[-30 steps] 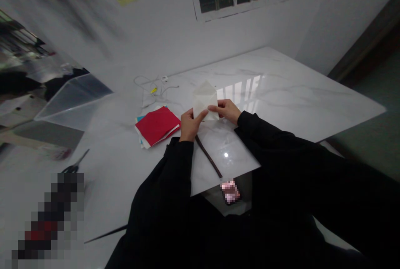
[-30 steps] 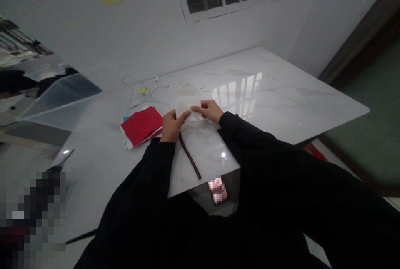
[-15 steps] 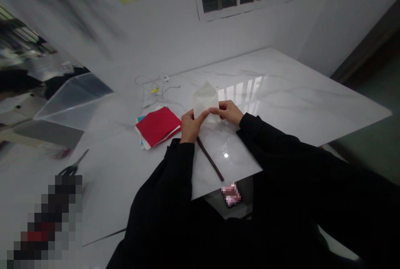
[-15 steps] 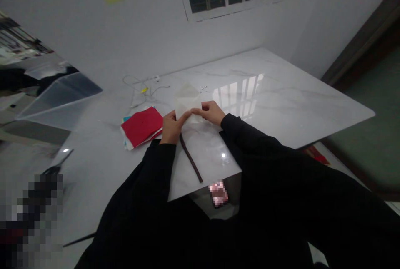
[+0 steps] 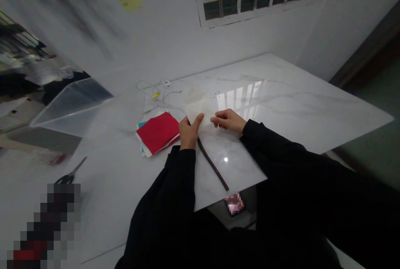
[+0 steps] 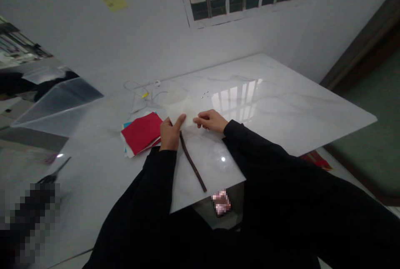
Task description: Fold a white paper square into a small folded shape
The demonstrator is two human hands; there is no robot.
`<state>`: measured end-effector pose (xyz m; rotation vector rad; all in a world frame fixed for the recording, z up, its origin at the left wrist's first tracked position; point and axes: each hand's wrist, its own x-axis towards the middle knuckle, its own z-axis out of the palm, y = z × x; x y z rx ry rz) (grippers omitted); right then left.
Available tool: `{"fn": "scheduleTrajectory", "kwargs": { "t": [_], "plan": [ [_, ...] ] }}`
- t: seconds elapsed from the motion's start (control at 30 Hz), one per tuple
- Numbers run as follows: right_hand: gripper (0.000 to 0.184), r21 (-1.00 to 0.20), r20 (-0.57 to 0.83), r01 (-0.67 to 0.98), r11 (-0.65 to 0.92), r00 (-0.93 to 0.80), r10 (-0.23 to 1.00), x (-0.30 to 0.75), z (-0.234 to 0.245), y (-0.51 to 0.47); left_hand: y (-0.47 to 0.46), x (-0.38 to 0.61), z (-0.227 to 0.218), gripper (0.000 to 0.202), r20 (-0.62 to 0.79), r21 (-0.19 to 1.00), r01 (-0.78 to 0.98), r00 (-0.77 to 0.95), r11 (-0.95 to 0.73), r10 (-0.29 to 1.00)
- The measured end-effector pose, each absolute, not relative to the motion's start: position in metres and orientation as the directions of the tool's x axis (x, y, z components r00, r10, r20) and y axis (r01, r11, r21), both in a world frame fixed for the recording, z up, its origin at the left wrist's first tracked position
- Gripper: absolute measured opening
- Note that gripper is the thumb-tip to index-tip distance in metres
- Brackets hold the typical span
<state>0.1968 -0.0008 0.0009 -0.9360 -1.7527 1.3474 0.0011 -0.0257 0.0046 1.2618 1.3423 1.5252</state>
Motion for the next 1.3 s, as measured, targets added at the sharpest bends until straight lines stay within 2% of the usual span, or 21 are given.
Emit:
{"fn": "scheduleTrajectory", "kwargs": {
  "t": [0.27, 0.5, 0.73, 0.87, 1.03, 1.3],
  "plan": [
    [0.055, -0.967, 0.133, 0.133, 0.217, -0.462, 0.877, 0.197, -0.001, -0.002, -0.021, -0.002, 0.001, 0.054, 0.239, 0.968, 0.142, -0.264, -0.208, 0.934],
    [0.058, -0.976, 0.126, 0.114, 0.185, -0.398, 0.909, 0.198, 0.000, 0.000, -0.020, 0.001, -0.001, 0.055, 0.189, 0.982, 0.032, -0.215, -0.186, 0.958],
    [0.058, -0.986, 0.133, 0.060, 0.156, -0.284, 0.950, 0.201, 0.001, 0.003, -0.025, 0.003, 0.006, 0.040, 0.155, 0.987, -0.019, -0.127, -0.158, 0.980],
    [0.055, -0.990, 0.105, 0.058, 0.130, -0.313, 0.944, 0.202, 0.003, 0.003, -0.023, 0.001, 0.004, 0.036, 0.148, 0.989, 0.018, -0.109, -0.147, 0.983],
    [0.052, -0.987, 0.128, 0.057, 0.152, -0.301, 0.945, 0.202, 0.001, 0.003, -0.016, 0.000, -0.004, 0.042, 0.170, 0.985, 0.034, -0.124, -0.167, 0.978],
    [0.056, -0.996, 0.088, -0.004, 0.090, -0.244, 0.966, 0.201, 0.003, 0.004, -0.021, 0.003, 0.003, 0.040, 0.105, 0.988, -0.090, -0.215, -0.127, 0.971]
  ]
}}
